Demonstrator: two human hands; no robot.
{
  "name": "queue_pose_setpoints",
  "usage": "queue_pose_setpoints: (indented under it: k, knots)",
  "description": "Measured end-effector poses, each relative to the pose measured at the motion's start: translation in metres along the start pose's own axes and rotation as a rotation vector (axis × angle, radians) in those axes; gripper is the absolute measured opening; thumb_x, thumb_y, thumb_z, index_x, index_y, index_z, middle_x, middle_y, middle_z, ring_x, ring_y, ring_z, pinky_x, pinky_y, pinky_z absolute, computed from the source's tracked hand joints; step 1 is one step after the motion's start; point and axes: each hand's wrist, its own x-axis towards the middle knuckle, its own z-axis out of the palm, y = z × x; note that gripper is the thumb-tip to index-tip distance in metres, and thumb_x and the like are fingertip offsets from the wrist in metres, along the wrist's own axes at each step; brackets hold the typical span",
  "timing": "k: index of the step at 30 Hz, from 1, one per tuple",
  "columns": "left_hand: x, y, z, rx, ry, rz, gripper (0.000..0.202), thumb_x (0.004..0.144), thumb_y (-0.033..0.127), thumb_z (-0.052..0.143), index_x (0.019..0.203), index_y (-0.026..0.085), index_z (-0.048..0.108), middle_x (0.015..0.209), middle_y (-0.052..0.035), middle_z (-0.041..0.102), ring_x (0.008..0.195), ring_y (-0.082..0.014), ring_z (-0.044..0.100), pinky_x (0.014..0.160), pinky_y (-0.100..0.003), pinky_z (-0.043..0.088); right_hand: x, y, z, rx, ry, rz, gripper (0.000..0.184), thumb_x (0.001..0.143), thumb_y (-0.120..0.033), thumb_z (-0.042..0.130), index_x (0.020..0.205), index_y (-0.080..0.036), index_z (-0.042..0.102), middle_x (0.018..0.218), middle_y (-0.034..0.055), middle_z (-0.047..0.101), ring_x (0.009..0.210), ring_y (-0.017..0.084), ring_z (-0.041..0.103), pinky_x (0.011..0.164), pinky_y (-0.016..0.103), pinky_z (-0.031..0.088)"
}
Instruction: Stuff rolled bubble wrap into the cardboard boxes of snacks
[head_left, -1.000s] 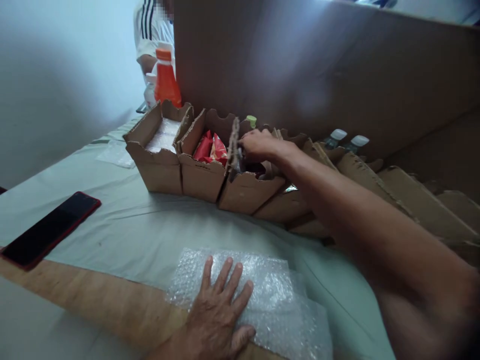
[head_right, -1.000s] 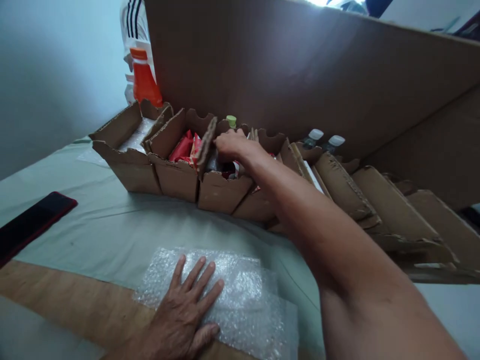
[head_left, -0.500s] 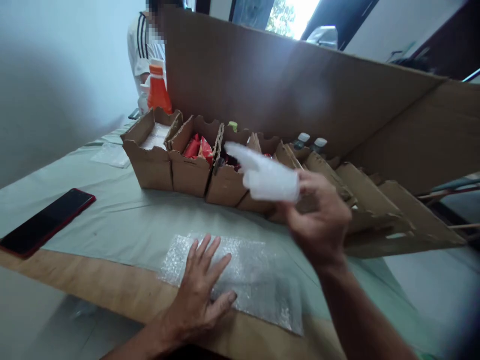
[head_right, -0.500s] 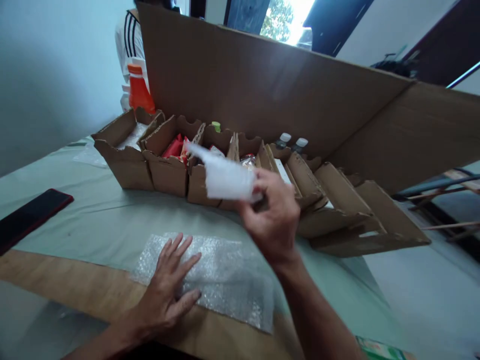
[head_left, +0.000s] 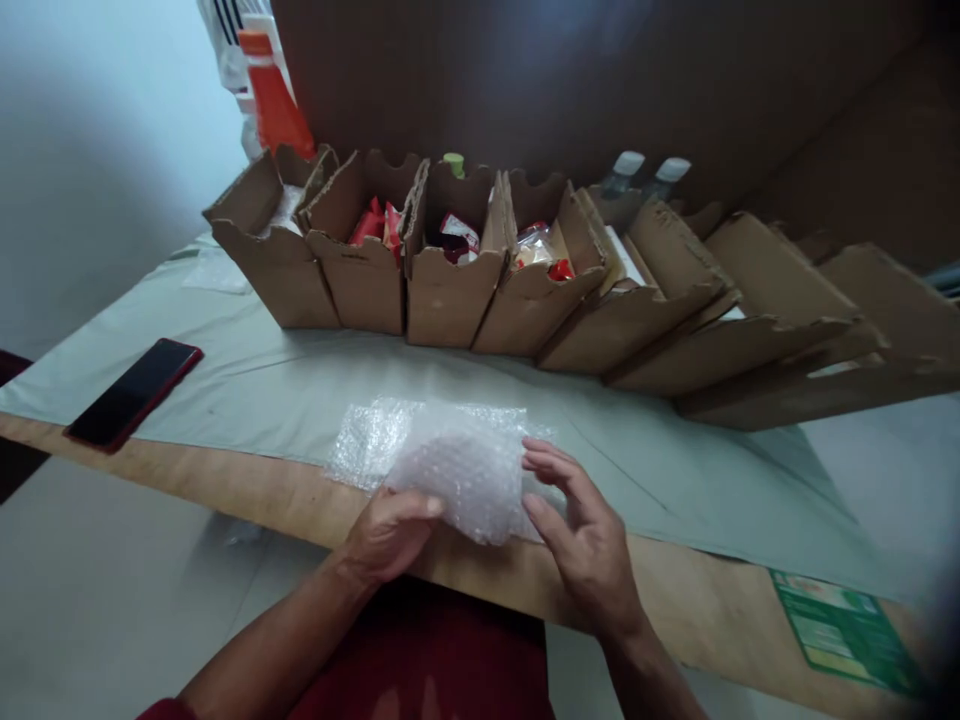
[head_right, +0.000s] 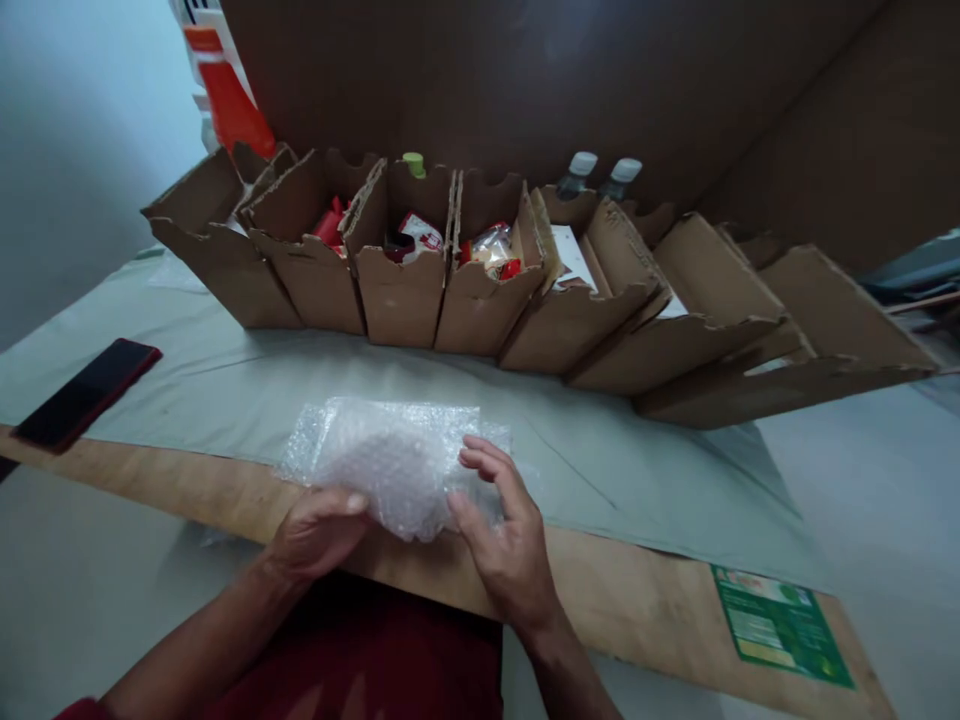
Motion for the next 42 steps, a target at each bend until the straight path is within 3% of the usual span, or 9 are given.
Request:
queue_pose_setpoints:
  k: [6, 12, 16, 19, 24, 29, 35, 37, 42]
  knots:
    - [-0.01, 0.003, -0.001, 0.068, -0.105, 0.049, 0.068, 0.071, 0.027, 0.081, 0.138, 0.026, 0.068, 0.152, -0.0062, 0.06, 0.139, -0.0362, 0.054, 0.117, -0.05, 0.041, 0.011, -0.011, 0.006, 0.335, -0.279, 0.048, 0.051, 0.092, -0.042, 0.066, 0.14, -0.027, 0.063, 0.144, 0.0094, 0.064, 0.13, 0.028, 0.064, 0.105, 0.04, 0.055]
    - [-0.008, -0.006, -0.016, 0.052, -0.181, 0.064, 0.082, 0.064, 0.04, 0.088, 0.141, 0.029, 0.063, 0.163, -0.006, 0.047, 0.151, -0.0397, 0.04, 0.123, -0.055, 0.033, 0.004, -0.012, 0.018, 0.062, -0.034, -0.141, 0.041, 0.087, -0.008, 0.063, 0.12, -0.031, 0.073, 0.113, 0.0022, 0.077, 0.101, 0.022, 0.073, 0.086, 0.033, 0.059]
    - [-0.008, 0.001, -0.023, -0.02, -0.197, -0.036, 0.106, 0.064, 0.083, 0.073, 0.149, 0.023, 0.053, 0.146, -0.0162, 0.062, 0.138, -0.0412, 0.055, 0.116, -0.056, 0.041, 0.006, -0.018, 0.005, -0.101, 0.165, -0.353, 0.046, 0.087, -0.003, 0.065, 0.124, -0.031, 0.07, 0.105, 0.0015, 0.077, 0.094, 0.021, 0.072, 0.087, 0.037, 0.057]
    - [-0.009, 0.011, -0.026, -0.015, -0.172, -0.121, 0.111, 0.061, 0.094, 0.065, 0.144, 0.021, 0.057, 0.125, -0.017, 0.072, 0.119, -0.0393, 0.066, 0.104, -0.052, 0.05, 0.008, -0.026, -0.003, -0.114, 0.105, -0.348, 0.045, 0.089, -0.007, 0.067, 0.127, -0.031, 0.069, 0.104, 0.0029, 0.077, 0.092, 0.022, 0.072, 0.084, 0.038, 0.058]
    - [-0.009, 0.009, -0.028, 0.306, -0.135, -0.159, 0.063, 0.068, 0.055, 0.091, 0.115, 0.018, 0.074, 0.094, -0.0053, 0.072, 0.084, -0.0209, 0.066, 0.082, -0.031, 0.052, 0.007, -0.02, 0.009, 0.144, -0.055, 0.086, 0.039, 0.099, -0.029, 0.062, 0.138, -0.028, 0.059, 0.096, 0.0029, 0.074, 0.079, 0.018, 0.072, 0.067, 0.03, 0.06]
    - [-0.012, 0.002, -0.028, 0.497, -0.1, -0.099, 0.039, 0.086, 0.05, 0.079, 0.104, 0.015, 0.077, 0.088, -0.0028, 0.068, 0.078, -0.0151, 0.059, 0.073, -0.024, 0.048, -0.006, -0.007, 0.004, -0.013, 0.043, -0.03, 0.018, 0.102, -0.031, 0.058, 0.113, -0.029, 0.072, 0.119, 0.0062, 0.072, 0.111, 0.022, 0.069, 0.093, 0.038, 0.058]
    - [-0.014, 0.004, -0.007, 0.618, -0.168, 0.051, 0.019, 0.091, 0.035, 0.073, 0.096, 0.018, 0.081, 0.105, -0.0069, 0.07, 0.101, -0.0214, 0.063, 0.091, -0.028, 0.048, -0.034, -0.006, -0.003, -0.168, -0.228, -0.157, 0.084, 0.086, -0.07, 0.07, 0.156, -0.029, 0.048, 0.141, 0.0142, 0.066, 0.127, 0.038, 0.064, 0.104, 0.06, 0.054]
    - [-0.013, 0.003, 0.0, 0.638, -0.216, 0.032, 0.018, 0.092, 0.033, 0.071, 0.093, 0.018, 0.08, 0.102, -0.0071, 0.069, 0.098, -0.0208, 0.063, 0.089, -0.028, 0.049, -0.038, -0.003, 0.002, -0.183, -0.188, -0.133, 0.084, 0.084, -0.06, 0.078, 0.157, -0.029, 0.047, 0.142, 0.0143, 0.066, 0.126, 0.038, 0.065, 0.104, 0.06, 0.055]
    - [-0.016, 0.001, -0.003, 0.566, -0.193, -0.051, 0.023, 0.088, 0.039, 0.077, 0.093, 0.017, 0.08, 0.109, -0.0093, 0.07, 0.097, -0.0208, 0.063, 0.085, -0.029, 0.05, -0.04, 0.009, 0.003, -0.038, 0.127, 0.064, 0.03, 0.096, -0.03, 0.066, 0.125, -0.031, 0.074, 0.126, 0.0069, 0.076, 0.114, 0.028, 0.073, 0.098, 0.045, 0.062]
